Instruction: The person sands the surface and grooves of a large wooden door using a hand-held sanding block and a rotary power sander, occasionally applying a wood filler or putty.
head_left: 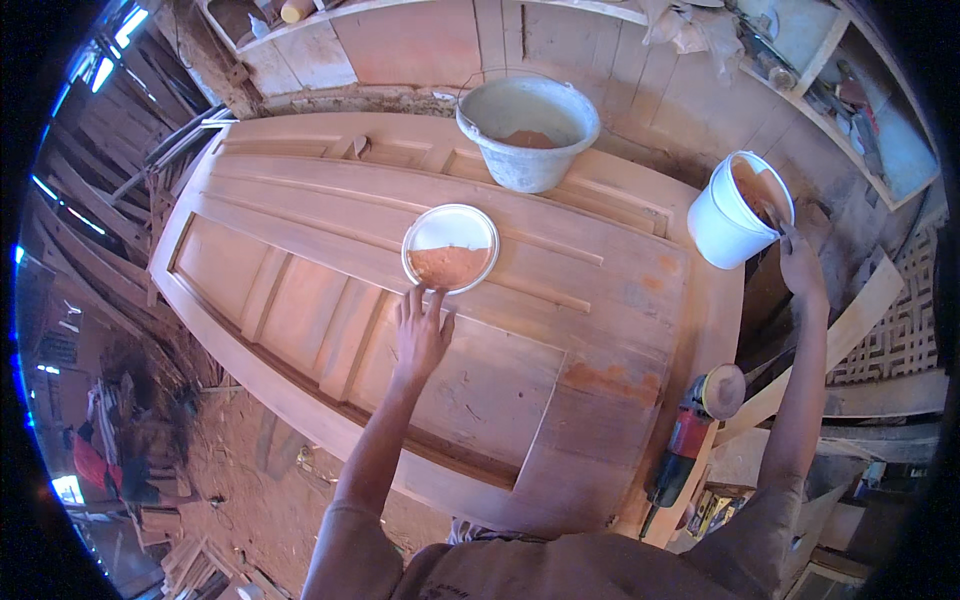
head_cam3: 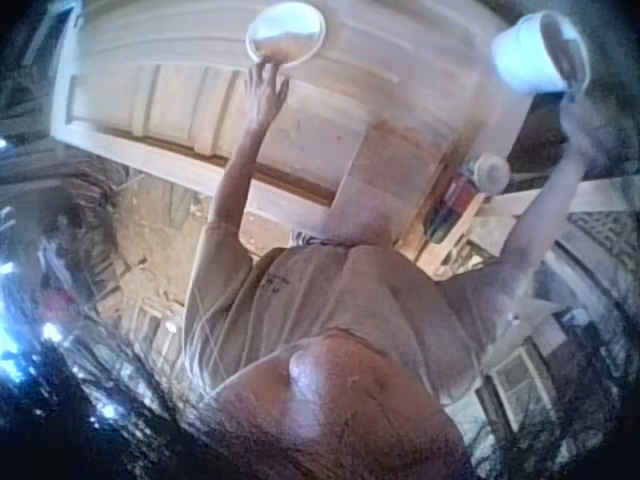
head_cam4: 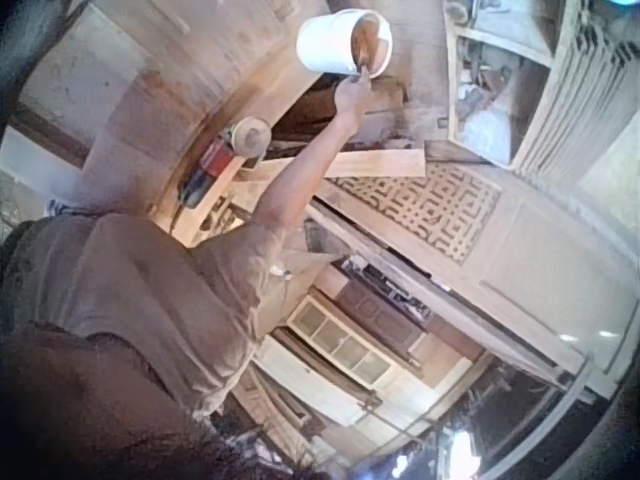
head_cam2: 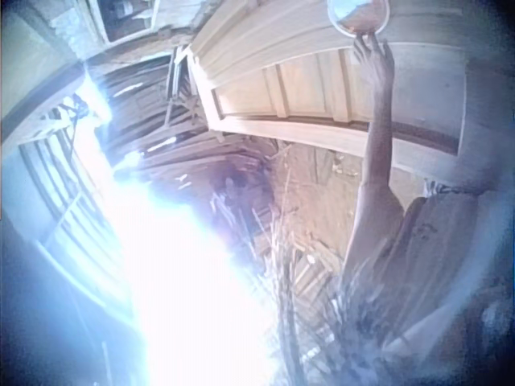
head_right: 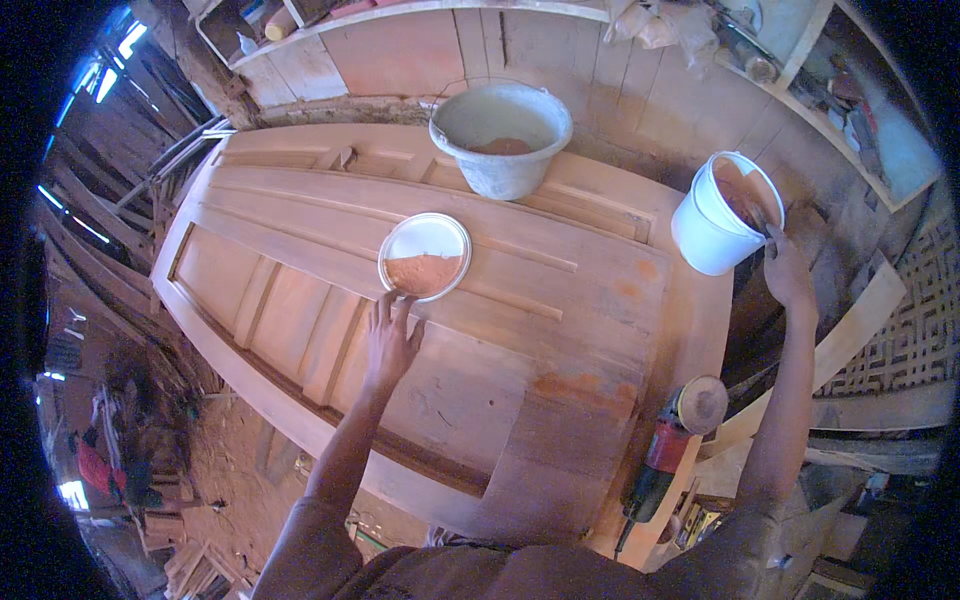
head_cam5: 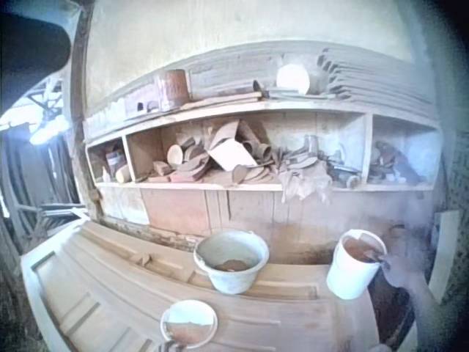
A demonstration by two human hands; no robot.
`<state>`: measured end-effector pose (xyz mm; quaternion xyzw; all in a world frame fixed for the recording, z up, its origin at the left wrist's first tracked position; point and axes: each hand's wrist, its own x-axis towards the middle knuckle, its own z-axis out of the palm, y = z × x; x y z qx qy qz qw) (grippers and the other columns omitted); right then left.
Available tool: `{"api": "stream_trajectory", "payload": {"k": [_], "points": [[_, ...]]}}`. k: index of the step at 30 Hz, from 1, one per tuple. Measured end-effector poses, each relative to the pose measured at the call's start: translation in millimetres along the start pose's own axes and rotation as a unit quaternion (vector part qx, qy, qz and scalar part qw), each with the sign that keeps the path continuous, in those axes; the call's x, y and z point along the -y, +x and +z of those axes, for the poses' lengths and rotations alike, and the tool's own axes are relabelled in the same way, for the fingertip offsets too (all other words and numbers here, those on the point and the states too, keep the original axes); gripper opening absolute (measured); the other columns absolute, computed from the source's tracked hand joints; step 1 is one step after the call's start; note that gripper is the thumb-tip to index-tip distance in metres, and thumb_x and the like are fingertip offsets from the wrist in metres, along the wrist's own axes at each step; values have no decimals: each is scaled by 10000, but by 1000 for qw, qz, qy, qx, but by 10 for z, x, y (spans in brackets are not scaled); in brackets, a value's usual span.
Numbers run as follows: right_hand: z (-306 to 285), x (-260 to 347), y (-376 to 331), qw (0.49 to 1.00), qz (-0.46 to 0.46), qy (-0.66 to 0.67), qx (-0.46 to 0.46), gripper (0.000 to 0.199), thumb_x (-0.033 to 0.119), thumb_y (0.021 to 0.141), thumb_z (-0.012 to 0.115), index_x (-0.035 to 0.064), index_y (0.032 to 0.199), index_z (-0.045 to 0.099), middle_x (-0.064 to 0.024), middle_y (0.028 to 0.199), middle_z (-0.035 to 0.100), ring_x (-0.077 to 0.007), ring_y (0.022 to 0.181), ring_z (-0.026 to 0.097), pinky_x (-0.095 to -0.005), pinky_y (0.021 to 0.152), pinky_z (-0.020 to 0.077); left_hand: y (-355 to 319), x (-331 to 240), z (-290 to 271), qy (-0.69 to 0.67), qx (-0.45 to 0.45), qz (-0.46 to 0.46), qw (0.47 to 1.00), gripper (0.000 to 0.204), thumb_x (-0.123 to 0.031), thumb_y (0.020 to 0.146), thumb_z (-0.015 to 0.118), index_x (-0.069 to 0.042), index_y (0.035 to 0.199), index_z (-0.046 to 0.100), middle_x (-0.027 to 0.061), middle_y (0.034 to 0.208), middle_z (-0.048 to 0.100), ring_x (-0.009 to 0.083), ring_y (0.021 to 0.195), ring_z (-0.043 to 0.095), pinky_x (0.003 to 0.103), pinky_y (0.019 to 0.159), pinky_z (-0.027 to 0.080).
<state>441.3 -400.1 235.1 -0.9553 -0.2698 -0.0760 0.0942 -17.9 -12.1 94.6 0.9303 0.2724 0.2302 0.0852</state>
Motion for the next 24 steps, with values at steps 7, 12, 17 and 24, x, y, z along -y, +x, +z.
{"api": "stream_trajectory", "payload": {"k": [7, 12, 17, 24], "points": [[-351, 47, -797, 990, -7, 124, -66, 334, 171, 1011, 472, 44, 1311, 550, -280, 1144, 634, -435, 1084, 615, -465, 909, 481, 271, 375, 427, 22, 21, 136, 990, 325, -206, 847, 687, -57, 1127, 616, 152, 1149, 565, 339, 1095, 540, 468, 909, 447], [-489, -283, -1303, 985, -22, 140, -97, 338, 179, 1026, 461, 11, 1308, 535, -270, 1137, 645, -410, 1070, 639, -432, 921, 482, 375, 292, 452, 74, 11, 235, 969, 261, -152, 849, 668, -10, 1060, 611, 131, 1096, 597, 324, 1068, 562, 469, 897, 466], [-527, -208, -1562, 978, 5, 185, -100, 362, 206, 1036, 456, -4, 1324, 520, -251, 1160, 643, -357, 1071, 649, -396, 934, 470, 728, 223, 104, 34, -85, 197, 976, 133, -81, 901, 604, -4, 1010, 612, 160, 987, 627, 342, 872, 627, 435, 741, 520], [-633, 525, -1606, 917, 40, 389, -84, 180, 159, 934, 654, -6, 1005, 644, -57, 865, 682, -102, 802, 600, -296, 745, 488, 1228, -670, -602, -307, 18, -101, 946, 357, -286, 1004, 581, -5, 1223, 563, 158, 998, 646, 130, 690, 561, 300, 575, 472]]}}
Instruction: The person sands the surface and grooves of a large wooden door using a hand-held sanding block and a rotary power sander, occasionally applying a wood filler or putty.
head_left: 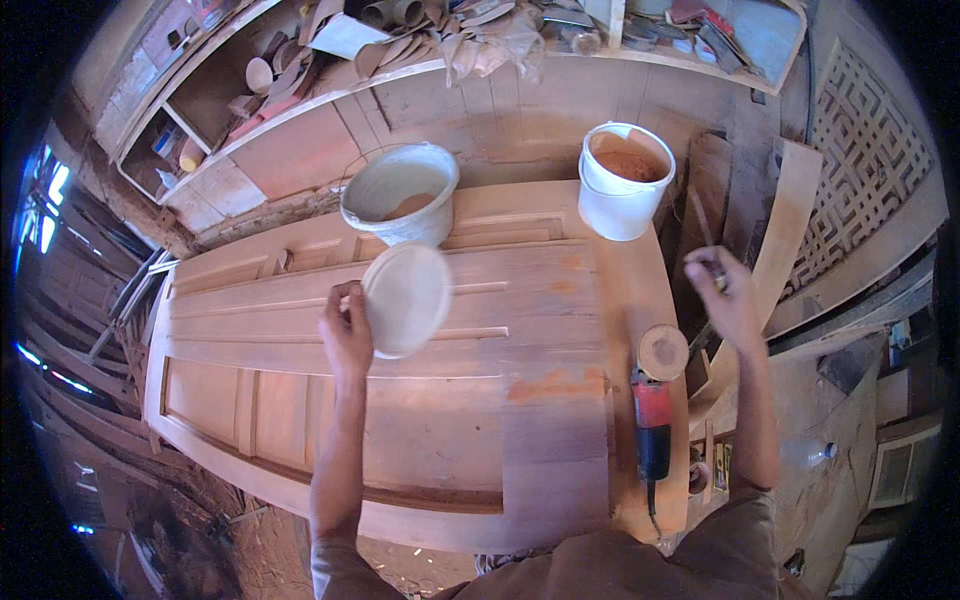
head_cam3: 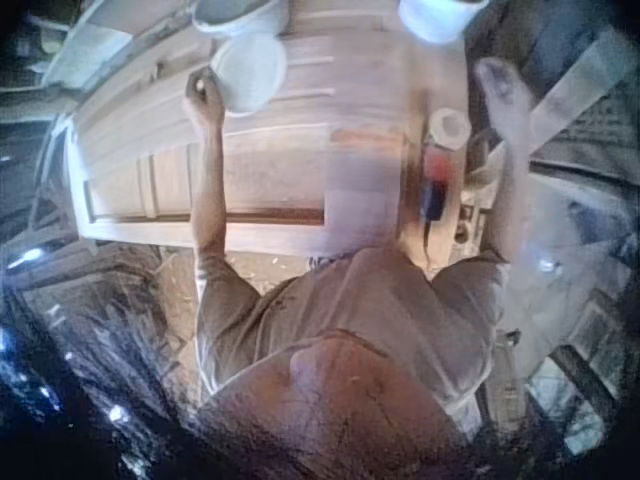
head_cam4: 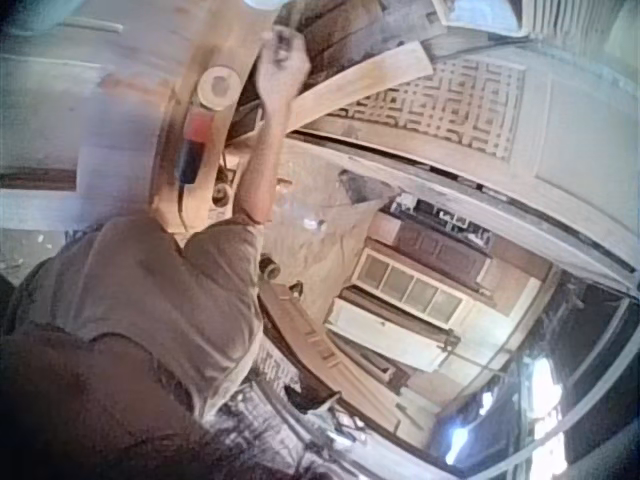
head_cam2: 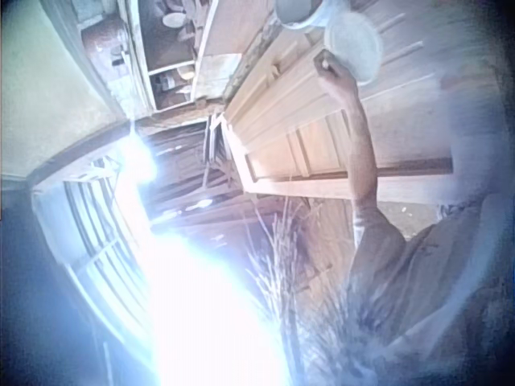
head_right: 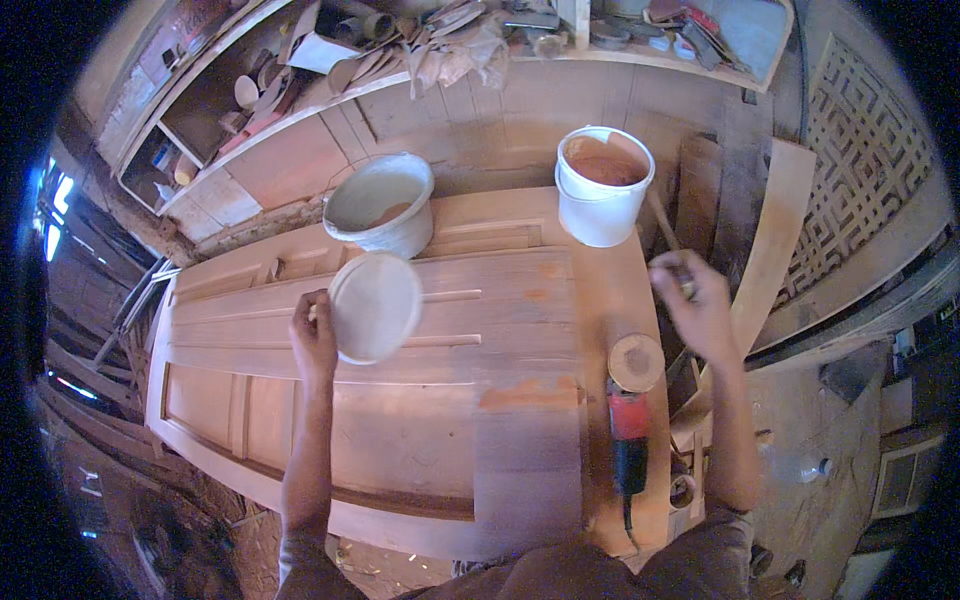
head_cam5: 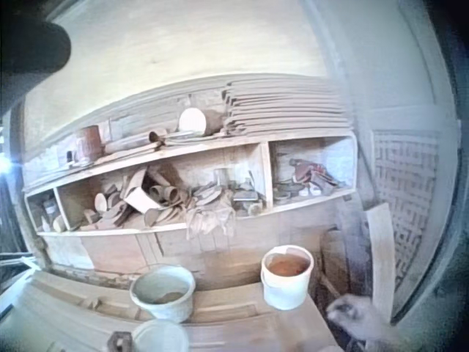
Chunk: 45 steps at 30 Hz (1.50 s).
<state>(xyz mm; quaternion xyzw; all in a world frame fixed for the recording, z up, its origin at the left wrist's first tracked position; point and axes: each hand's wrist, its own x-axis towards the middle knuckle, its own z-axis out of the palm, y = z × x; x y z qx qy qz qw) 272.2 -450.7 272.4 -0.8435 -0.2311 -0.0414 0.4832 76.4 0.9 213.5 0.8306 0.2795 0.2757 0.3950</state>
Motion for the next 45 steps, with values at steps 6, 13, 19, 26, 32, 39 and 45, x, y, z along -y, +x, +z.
{"api": "stream_trajectory", "payload": {"k": [6, 13, 19, 26, 32, 39, 45], "points": [[652, 123, -68, 931, 151, 314, 107, 313, 261, 896, 722, -3, 1044, 641, 18, 720, 598, -42, 528, 484, -215, 462, 357, -478, -932, 1147, -362, 7, -242, 900, 546, -369, 982, 611, 24, 1345, 502, 89, 1146, 587, 93, 889, 485, 257, 743, 450], [429, -362, 386, 896, 230, 376, -46, 184, 268, 895, 702, 114, 889, 601, 80, 576, 510, -10, 443, 443, -178, 362, 317, -507, -1329, 1762, -413, 159, -157, 883, 552, -401, 1044, 455, 2, 1417, 406, 153, 1359, 508, 259, 1241, 516, 401, 1025, 452], [267, -1025, 1479, 865, 270, 394, -153, 226, 296, 937, 625, 131, 829, 515, 32, 542, 449, -88, 438, 448, -246, 339, 247, -1457, -433, 1348, -261, 186, 3, 947, 346, -189, 1018, 528, 8, 1301, 503, 154, 1251, 559, 235, 1187, 537, 354, 986, 457], [746, -1523, 1984, 950, 191, -155, -194, 536, 381, 898, 649, -96, 1129, 573, -291, 1006, 687, -411, 973, 679, -447, 882, 514, -3099, 47, 435, -210, 62, -243, 945, 291, -116, 866, 668, -56, 1149, 636, 201, 1289, 575, 376, 1211, 535, 481, 1027, 427], [637, -1472, 1996, 954, 160, -168, -189, 570, 364, 836, 731, -82, 1155, 575, -268, 1079, 676, -374, 1015, 674, -420, 894, 518, -3218, 561, 42, 89, 16, 14, 996, 265, -117, 865, 666, -49, 1121, 653, 215, 1256, 578, 377, 1119, 578, 463, 896, 504], [632, -1814, 2142, 947, 162, -109, -253, 514, 310, 836, 736, -77, 1128, 565, -223, 896, 672, -294, 718, 669, -401, 618, 518, -3345, 827, 118, 41, 39, -66, 996, 255, -151, 892, 650, -53, 1127, 652, 221, 1230, 583, 385, 1062, 607, 455, 804, 537], [561, -2196, 2370, 954, 158, -89, -238, 445, 271, 840, 736, -61, 1061, 540, -108, 650, 585, -156, 402, 512, -344, 319, 348, -3354, 778, 173, -102, 3, -153, 983, 234, -116, 871, 644, -51, 1095, 665, 218, 1194, 597, 372, 1033, 619, 420, 772, 541]]}}
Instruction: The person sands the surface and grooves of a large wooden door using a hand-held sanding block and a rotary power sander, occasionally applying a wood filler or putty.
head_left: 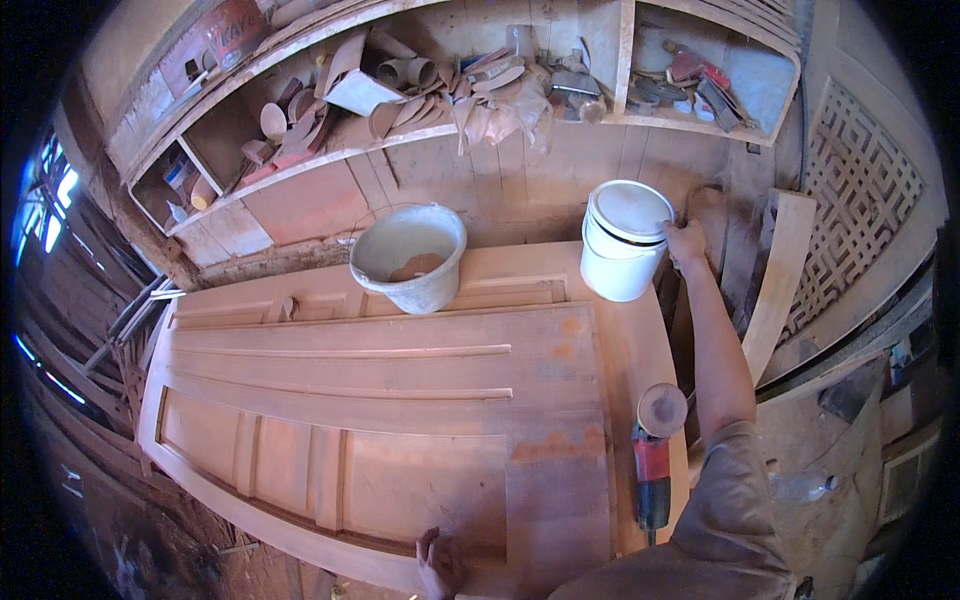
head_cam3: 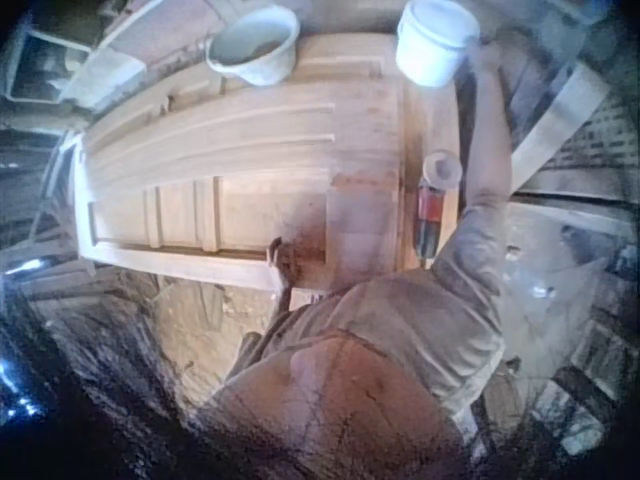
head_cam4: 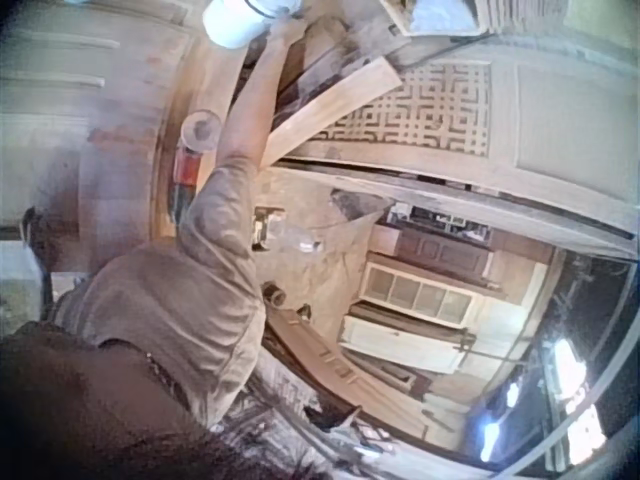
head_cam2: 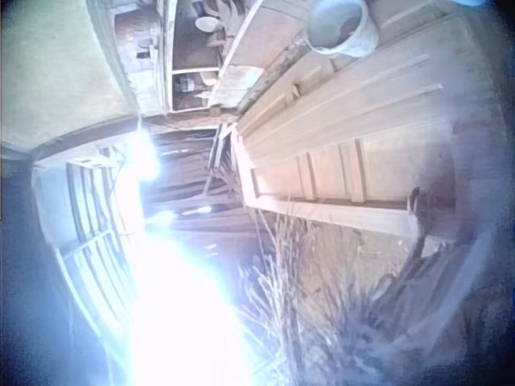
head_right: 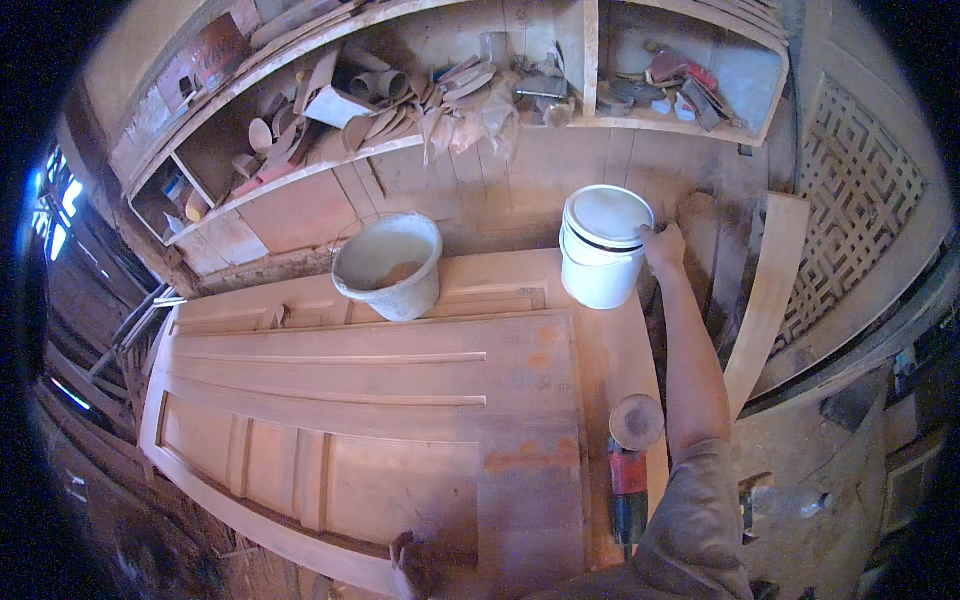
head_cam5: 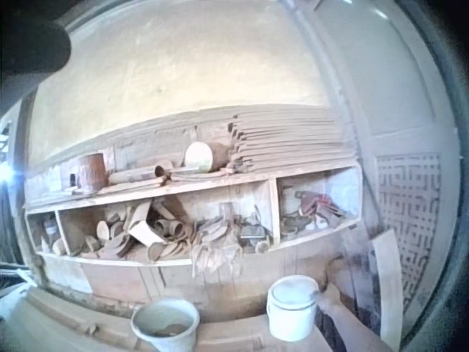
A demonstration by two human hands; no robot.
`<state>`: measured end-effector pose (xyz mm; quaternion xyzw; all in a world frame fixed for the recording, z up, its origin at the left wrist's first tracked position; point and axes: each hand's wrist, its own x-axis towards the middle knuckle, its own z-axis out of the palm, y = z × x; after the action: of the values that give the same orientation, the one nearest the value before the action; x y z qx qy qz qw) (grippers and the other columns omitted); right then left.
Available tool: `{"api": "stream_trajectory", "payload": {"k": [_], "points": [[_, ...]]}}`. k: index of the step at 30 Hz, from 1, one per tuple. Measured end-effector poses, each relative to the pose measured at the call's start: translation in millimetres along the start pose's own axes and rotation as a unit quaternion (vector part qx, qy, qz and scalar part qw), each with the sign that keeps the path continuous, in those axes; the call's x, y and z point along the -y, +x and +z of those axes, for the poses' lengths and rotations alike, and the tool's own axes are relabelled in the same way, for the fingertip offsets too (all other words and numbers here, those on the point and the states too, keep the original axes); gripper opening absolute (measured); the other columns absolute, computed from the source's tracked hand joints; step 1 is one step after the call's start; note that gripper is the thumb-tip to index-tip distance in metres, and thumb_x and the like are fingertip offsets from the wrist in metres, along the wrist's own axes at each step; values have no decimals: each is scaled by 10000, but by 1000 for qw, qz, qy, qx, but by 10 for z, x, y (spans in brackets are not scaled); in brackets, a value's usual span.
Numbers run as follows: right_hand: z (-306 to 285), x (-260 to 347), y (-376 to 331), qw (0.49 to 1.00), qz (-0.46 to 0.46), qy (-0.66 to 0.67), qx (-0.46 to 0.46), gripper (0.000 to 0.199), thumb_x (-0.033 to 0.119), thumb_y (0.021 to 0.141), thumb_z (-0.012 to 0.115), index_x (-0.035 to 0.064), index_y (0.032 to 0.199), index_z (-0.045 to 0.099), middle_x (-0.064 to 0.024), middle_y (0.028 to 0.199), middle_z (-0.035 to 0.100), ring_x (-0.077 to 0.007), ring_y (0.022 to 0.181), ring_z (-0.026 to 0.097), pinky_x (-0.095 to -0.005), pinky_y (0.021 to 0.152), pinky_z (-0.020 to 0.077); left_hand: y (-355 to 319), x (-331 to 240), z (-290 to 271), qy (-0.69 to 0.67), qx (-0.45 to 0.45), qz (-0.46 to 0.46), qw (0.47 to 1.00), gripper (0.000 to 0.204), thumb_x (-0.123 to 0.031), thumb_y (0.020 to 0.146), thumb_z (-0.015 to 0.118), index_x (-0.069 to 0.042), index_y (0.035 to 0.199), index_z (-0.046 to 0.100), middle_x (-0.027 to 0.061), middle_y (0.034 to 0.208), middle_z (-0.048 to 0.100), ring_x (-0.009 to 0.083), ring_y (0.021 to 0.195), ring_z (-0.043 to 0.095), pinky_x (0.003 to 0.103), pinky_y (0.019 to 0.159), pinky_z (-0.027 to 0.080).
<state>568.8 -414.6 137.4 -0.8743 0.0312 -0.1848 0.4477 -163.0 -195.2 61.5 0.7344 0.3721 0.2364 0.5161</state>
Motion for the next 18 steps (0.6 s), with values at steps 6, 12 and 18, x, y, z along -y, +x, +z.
{"api": "stream_trajectory", "payload": {"k": [6, 12, 18], "points": [[-13, 159, -179, 1000, -5, -11, 23, 486, 274, 844, 725, -51, 1140, 519, -93, 640, 580, -152, 413, 514, -340, 336, 369, 56, 106, -85, 200, 10, 113, 973, 221, -79, 804, 709, -34, 1014, 656, 204, 1165, 618, 377, 1040, 613, 467, 851, 518], [-114, 234, -278, 999, -23, -2, 31, 555, 269, 870, 693, 44, 1336, 490, -59, 678, 596, -128, 436, 510, -323, 350, 371, 79, 62, -98, 218, 26, 137, 966, 209, -98, 805, 702, -37, 998, 651, 205, 1170, 611, 385, 1048, 602, 469, 849, 515], [-310, 398, -376, 981, 75, 132, 120, 561, 223, 906, 638, 96, 1423, 462, -79, 743, 671, -141, 418, 513, -338, 337, 386, 122, -35, -88, 234, 33, 139, 962, 230, -94, 805, 692, -41, 1026, 656, 201, 1166, 611, 377, 1045, 605, 464, 848, 517]]}}
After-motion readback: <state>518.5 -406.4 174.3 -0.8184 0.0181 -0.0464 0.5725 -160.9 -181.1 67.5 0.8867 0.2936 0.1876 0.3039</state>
